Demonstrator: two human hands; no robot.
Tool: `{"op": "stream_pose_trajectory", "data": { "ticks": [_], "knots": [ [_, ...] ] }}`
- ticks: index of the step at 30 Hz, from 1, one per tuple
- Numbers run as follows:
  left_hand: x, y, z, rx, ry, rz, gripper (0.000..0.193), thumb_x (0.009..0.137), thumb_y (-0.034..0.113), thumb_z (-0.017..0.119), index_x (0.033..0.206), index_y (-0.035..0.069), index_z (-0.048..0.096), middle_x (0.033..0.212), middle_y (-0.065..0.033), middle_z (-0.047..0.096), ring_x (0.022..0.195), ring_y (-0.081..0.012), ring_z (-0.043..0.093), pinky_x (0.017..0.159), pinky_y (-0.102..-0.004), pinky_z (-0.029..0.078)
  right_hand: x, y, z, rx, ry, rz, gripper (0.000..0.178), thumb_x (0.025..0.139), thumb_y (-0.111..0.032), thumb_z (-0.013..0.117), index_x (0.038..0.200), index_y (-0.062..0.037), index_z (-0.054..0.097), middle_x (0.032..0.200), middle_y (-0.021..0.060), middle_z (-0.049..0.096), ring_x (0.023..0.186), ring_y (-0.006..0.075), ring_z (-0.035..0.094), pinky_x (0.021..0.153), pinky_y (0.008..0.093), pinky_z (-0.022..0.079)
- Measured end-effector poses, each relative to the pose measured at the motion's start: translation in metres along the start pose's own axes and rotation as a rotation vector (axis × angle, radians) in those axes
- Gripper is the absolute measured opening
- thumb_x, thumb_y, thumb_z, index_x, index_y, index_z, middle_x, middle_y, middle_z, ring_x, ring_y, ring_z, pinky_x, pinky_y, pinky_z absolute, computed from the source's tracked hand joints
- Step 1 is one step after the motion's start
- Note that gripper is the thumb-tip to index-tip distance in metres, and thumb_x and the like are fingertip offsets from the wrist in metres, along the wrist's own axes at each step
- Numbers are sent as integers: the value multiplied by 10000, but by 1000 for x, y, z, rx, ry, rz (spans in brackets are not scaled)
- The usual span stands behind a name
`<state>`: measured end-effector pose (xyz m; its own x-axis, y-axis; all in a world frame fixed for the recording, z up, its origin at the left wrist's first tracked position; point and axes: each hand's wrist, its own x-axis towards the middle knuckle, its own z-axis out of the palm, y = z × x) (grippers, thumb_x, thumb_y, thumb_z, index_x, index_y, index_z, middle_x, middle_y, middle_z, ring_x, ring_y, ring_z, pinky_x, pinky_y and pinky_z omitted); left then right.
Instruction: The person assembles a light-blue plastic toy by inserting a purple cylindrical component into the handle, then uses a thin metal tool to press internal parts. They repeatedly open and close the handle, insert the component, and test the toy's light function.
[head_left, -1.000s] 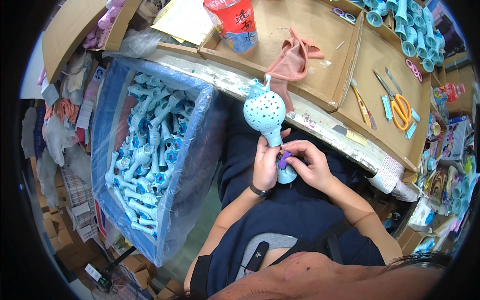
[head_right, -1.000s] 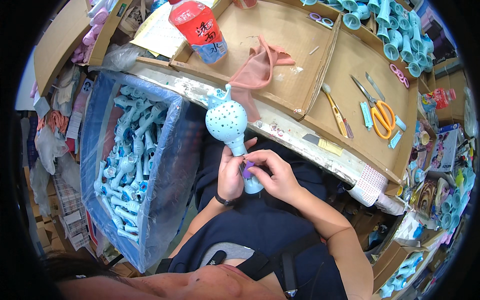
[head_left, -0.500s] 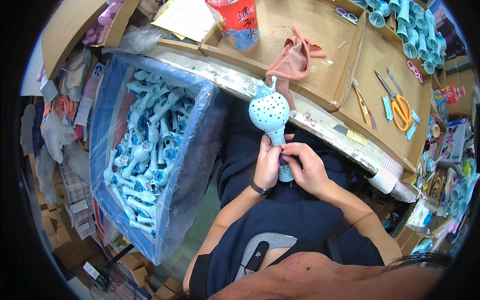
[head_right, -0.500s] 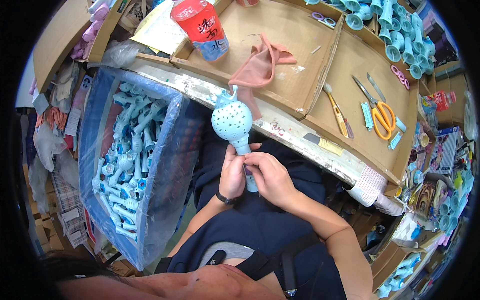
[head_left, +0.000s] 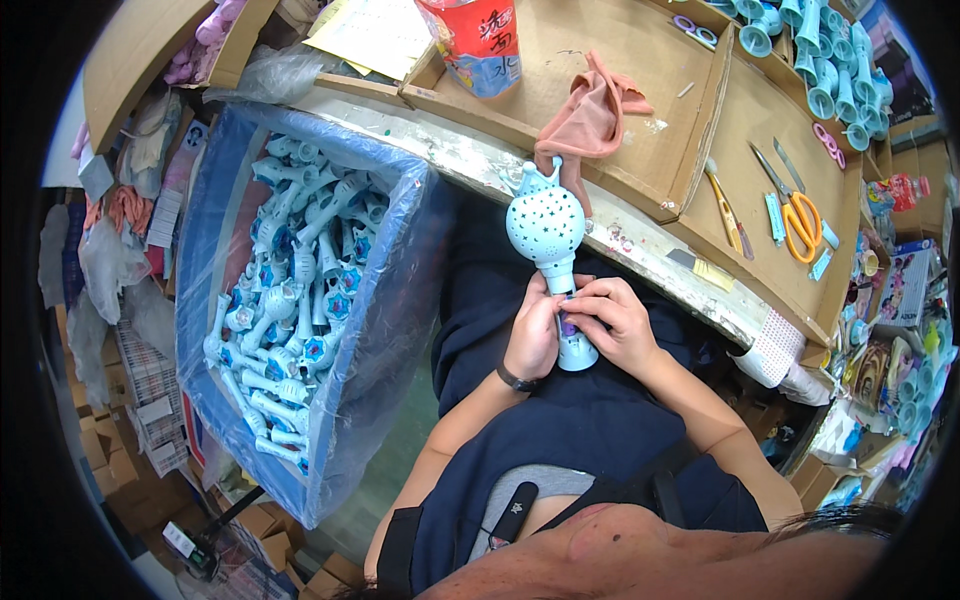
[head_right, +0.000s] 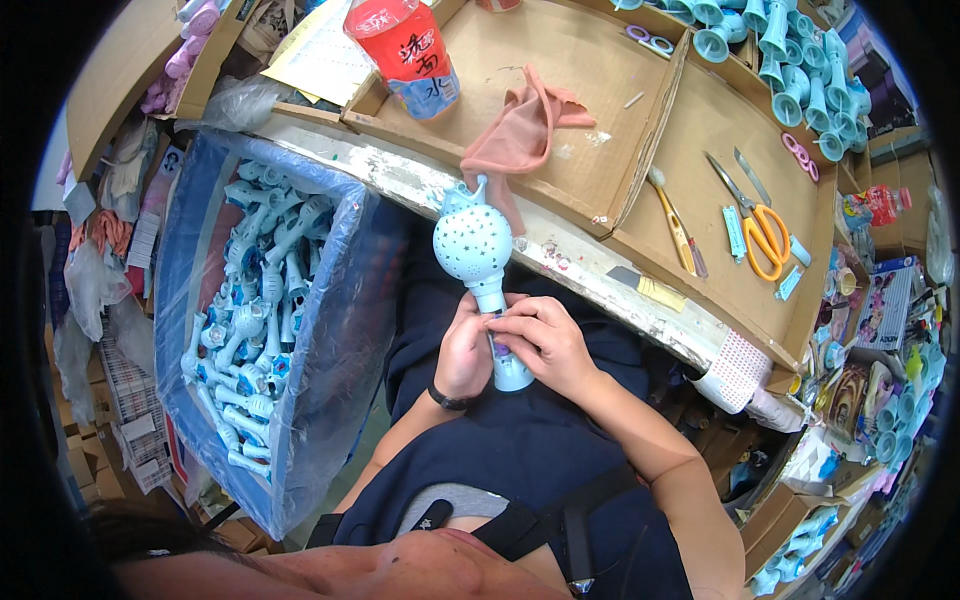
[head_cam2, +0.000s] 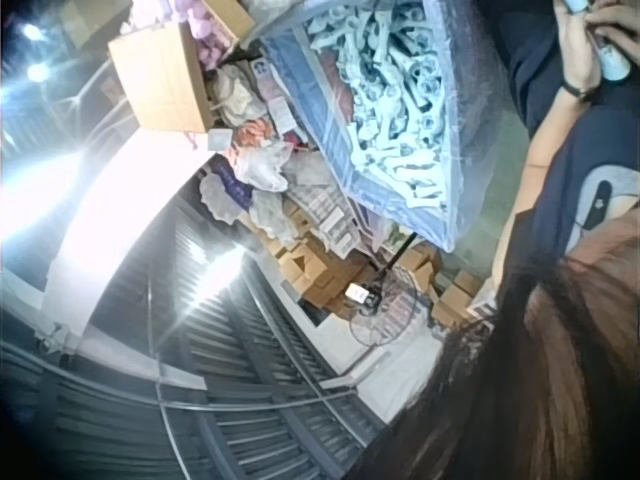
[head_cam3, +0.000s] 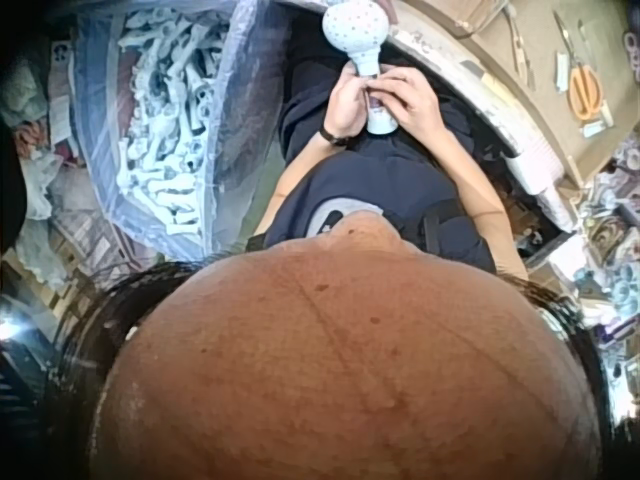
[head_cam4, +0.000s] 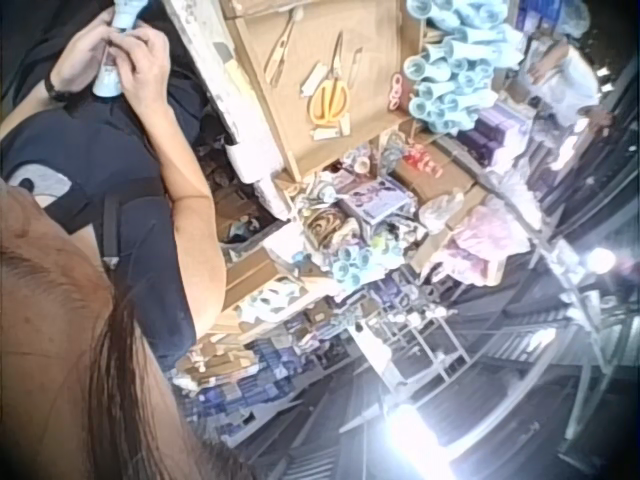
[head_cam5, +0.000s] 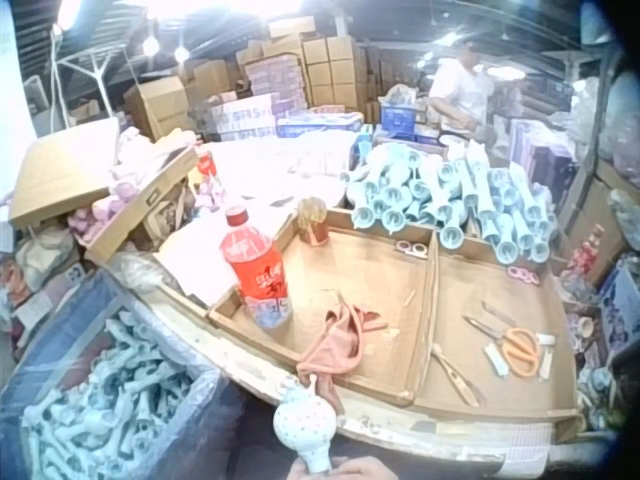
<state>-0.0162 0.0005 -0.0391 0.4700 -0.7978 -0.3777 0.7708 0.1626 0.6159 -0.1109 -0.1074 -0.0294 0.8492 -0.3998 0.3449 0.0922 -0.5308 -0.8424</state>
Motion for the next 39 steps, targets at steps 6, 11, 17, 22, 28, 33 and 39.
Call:
{"op": "stream_pose_trajectory", "data": {
  "ticks": [6,11,17,22,28,33,39],
  "knots": [
    [-2,4,3,50,-62,-28,405,915,74,432,1304,33,327,1173,-114,522,973,-155,543,888,-303,443,-5,3,5,49,57,98,366,712,-10,727,1033,-50,557,1014,109,533,840,204,541,733,298,459],
    [-5,7,1,58,-36,-59,409,878,30,509,1261,16,367,1120,-109,540,932,-158,559,854,-305,459,-11,4,5,132,47,243,577,686,-25,754,1179,-55,457,1165,119,403,1002,208,507,821,311,457],
    [-7,15,2,56,-75,-2,421,867,9,521,1254,4,356,1153,-143,539,917,-169,566,806,-316,487,-19,-7,3,548,46,445,707,718,-8,730,1297,-57,327,1262,105,338,1064,190,480,880,317,450],
    [-10,28,8,21,-69,86,577,865,0,526,1377,29,263,1170,-145,531,931,-183,573,834,-328,481,-24,-24,-8,760,-122,606,826,701,-74,785,1287,-62,203,1262,129,350,1059,189,503,886,352,463],
    [-14,37,14,74,-22,213,410,888,11,510,1253,23,324,1152,-166,540,932,-188,592,840,-325,497,-23,-28,-6,923,-173,675,607,747,-30,749,1190,-46,334,1158,111,468,1102,173,508,933,326,438],
    [-13,32,13,37,-57,116,527,938,77,426,1418,76,208,1176,-178,542,903,-210,610,832,-347,495,-22,-30,-3,878,-125,568,596,747,-35,752,1186,-44,349,1168,107,471,1111,179,509,959,335,420],
    [-14,31,7,133,-96,208,542,940,100,441,1423,44,201,1107,-134,538,851,-171,576,824,-341,477,-4,-37,-27,478,-338,413,509,791,-185,739,1159,-13,433,1124,141,539,1043,217,567,883,330,468]
  ]
}}
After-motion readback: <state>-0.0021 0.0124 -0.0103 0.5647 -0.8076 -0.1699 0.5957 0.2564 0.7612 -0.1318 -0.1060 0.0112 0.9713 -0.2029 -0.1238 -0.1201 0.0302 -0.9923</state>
